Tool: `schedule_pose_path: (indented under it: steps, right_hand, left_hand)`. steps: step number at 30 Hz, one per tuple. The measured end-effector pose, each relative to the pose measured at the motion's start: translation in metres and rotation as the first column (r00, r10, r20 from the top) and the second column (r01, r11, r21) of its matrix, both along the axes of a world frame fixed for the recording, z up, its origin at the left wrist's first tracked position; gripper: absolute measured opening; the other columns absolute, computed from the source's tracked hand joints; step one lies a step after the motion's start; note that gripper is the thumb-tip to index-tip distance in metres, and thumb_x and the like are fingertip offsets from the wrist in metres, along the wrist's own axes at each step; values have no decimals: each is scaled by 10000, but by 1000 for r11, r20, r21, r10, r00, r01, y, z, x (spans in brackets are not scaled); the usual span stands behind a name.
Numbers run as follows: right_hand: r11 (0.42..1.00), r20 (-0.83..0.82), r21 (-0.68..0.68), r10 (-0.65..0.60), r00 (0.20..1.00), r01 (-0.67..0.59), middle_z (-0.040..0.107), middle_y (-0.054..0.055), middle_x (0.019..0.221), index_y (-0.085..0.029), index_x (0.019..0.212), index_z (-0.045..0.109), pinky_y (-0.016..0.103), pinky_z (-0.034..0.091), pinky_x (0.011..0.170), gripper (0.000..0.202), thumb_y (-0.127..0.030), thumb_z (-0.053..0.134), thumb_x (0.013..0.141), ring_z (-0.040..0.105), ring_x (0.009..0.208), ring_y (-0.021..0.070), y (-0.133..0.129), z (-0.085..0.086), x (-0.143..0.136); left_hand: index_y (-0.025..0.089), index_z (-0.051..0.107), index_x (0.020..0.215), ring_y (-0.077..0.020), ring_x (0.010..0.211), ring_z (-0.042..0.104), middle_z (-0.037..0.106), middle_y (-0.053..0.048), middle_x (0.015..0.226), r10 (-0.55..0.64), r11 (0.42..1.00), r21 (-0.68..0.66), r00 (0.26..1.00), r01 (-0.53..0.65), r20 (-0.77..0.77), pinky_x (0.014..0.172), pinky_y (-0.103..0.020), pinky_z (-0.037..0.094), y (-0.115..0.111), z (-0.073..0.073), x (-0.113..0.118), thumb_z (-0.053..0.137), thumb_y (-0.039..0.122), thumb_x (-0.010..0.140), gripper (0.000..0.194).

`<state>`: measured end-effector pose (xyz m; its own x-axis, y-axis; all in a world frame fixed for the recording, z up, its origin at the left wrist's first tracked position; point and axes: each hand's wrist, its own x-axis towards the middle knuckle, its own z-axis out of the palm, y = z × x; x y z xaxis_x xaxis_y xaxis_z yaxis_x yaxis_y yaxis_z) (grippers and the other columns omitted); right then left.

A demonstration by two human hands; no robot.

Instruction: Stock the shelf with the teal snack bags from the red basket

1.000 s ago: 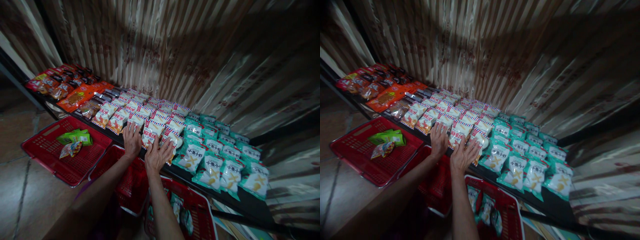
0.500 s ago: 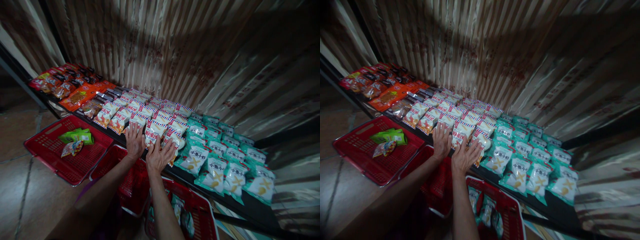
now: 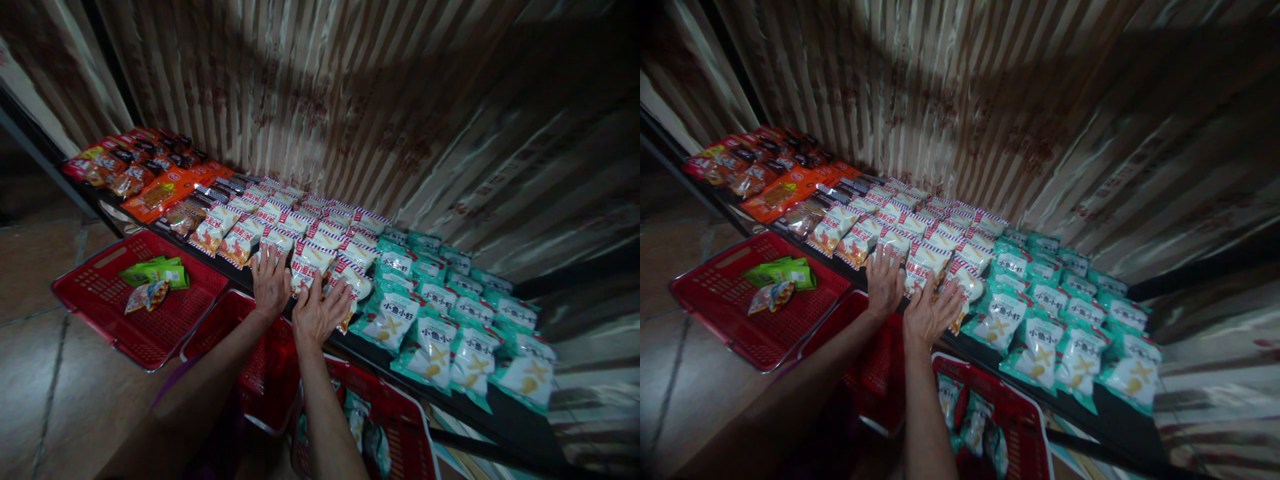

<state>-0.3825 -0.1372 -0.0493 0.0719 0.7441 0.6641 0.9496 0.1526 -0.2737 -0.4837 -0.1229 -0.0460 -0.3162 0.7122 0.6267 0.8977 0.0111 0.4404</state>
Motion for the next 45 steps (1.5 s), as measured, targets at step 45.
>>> schedule_pose_path:
  steps: [45]
  right_hand:
    - [998, -34, -50, 39, 999, -41, 227, 186, 1517, -172, 1325, 496, 574, 254, 1054, 443, -351, 405, 931, 119, 1414, 317, -2, -3, 4]
  left_hand:
    - [125, 365, 1347, -222, 1391, 278, 340, -192, 1462, -361, 920, 224, 920, 323, 154, 1111, -452, 304, -22, -16, 20, 282, 319, 963, 438]
